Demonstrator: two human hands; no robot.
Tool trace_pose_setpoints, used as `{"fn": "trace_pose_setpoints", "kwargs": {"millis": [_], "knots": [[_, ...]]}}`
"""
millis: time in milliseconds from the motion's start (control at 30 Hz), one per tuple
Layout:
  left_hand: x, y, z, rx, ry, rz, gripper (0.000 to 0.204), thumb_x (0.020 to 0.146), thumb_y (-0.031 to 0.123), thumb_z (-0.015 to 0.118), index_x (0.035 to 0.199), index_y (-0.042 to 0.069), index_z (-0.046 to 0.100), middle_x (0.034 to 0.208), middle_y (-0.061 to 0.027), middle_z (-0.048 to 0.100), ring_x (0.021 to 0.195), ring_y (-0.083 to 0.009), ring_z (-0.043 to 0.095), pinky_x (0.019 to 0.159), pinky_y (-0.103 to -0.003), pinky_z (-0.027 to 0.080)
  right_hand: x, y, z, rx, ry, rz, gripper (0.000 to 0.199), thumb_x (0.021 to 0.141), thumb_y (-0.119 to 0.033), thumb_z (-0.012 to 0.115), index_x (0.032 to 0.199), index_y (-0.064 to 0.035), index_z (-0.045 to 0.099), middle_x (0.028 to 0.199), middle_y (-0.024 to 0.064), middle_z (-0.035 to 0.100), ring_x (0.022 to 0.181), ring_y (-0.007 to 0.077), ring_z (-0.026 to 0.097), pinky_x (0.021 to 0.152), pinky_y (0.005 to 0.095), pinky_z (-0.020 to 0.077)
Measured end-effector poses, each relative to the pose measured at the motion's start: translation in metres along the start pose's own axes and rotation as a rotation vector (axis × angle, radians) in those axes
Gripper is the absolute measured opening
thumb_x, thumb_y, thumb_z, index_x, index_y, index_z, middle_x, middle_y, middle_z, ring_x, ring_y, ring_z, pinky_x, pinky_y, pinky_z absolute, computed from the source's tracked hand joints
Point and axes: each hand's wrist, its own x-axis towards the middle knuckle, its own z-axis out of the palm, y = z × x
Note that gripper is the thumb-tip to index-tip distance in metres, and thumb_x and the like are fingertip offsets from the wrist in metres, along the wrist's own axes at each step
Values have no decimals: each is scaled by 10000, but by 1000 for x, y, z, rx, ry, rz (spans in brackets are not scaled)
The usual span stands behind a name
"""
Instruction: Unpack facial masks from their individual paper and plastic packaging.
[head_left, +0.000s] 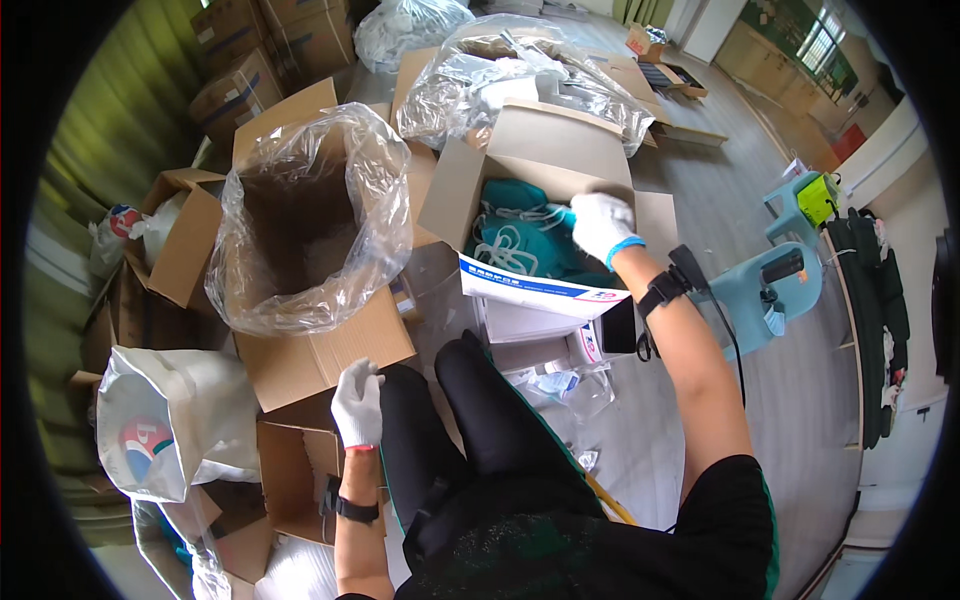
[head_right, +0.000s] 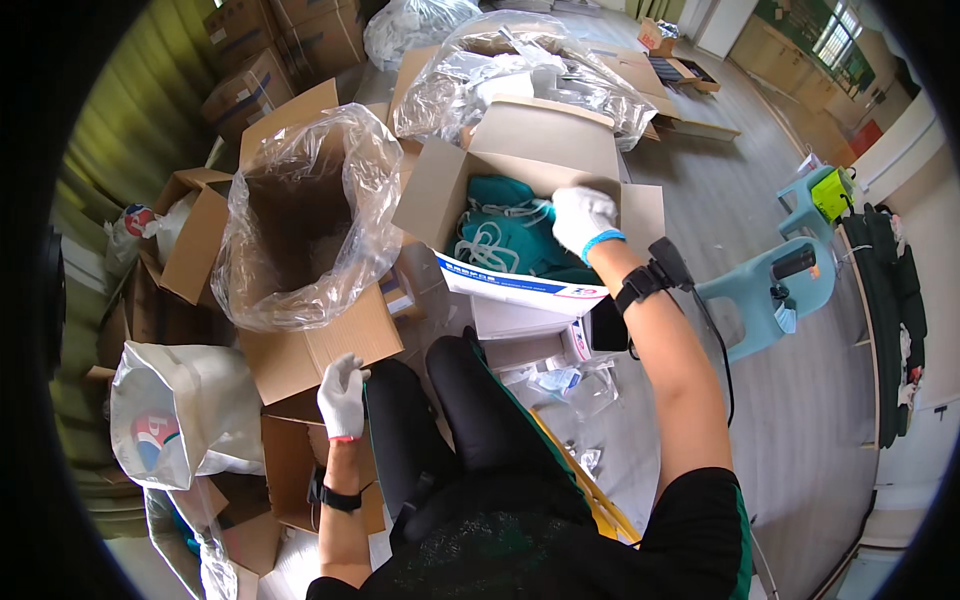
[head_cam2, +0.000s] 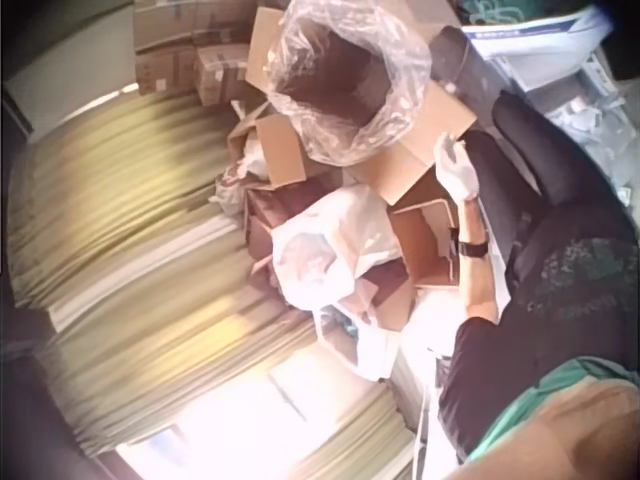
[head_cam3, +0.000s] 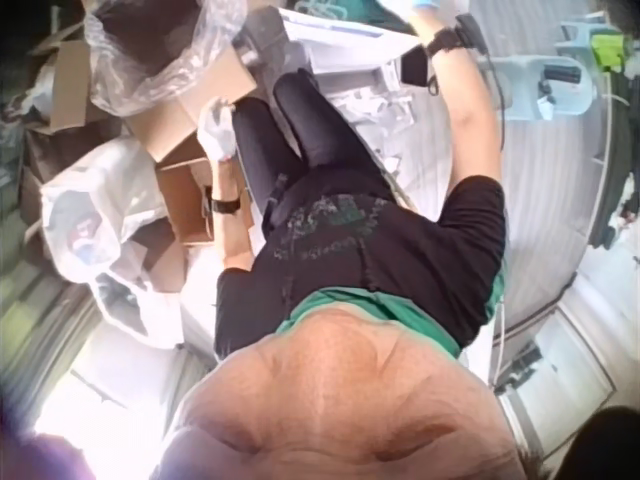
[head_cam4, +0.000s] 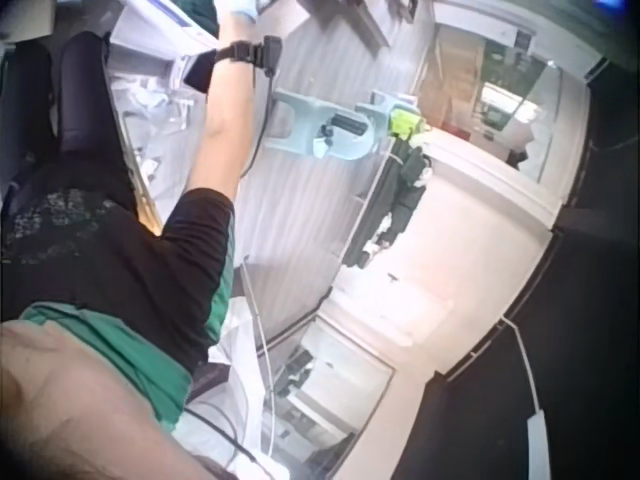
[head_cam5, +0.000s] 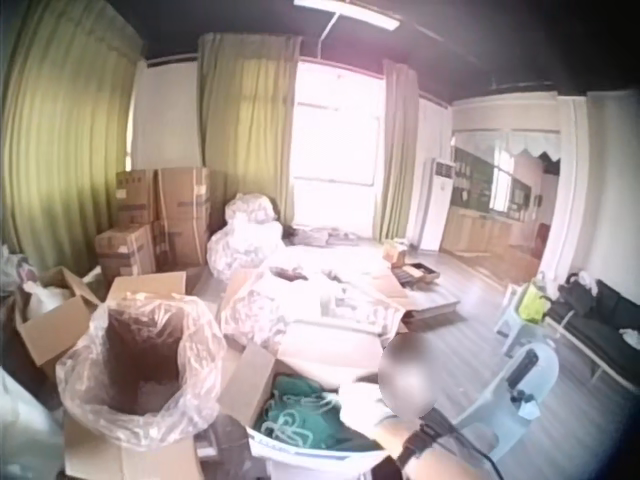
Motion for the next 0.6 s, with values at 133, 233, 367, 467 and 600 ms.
{"fn": "trace_pose_setpoints", "kwargs": {"millis": [133,233,367,467,600], "knots": [[-19,-13,-12,-58,29,-44,270,1000,-29,550,1255,-79,623,1116,-161,713,946,-193,713,903,-311,575,-17,18,-37,11,563,-18,151,877,-169,602,947,-80,702,798,113,690,806,307,726,676,455,554],[-25,-17,-13,-53,47,-88,256,1005,-28,549,1241,-77,633,1093,-160,713,942,-187,713,891,-310,585,-29,25,-64,-34,558,-106,134,840,-195,626,880,-111,722,814,122,702,796,324,725,644,488,543],[-31,-17,-3,-78,32,-97,248,1008,-21,556,1237,-62,641,1074,-148,719,927,-179,712,882,-306,580,-25,11,-59,-209,177,-183,114,808,-221,642,787,-153,730,804,128,725,780,346,725,631,501,531],[-37,-13,8,-80,4,-92,244,1008,-15,561,1235,-47,647,1050,-132,728,903,-169,712,875,-299,571,-6,0,-35,68,92,-330,244,820,-236,654,1009,-118,753,926,157,752,902,367,721,772,495,551],[-45,-3,16,-68,-33,-74,223,1009,-15,560,1201,-41,670,1024,-119,738,896,-160,717,869,-292,571,24,-14,-8,379,25,-451,312,853,-277,655,1101,-121,762,1103,138,745,1076,366,684,937,470,537]]}}
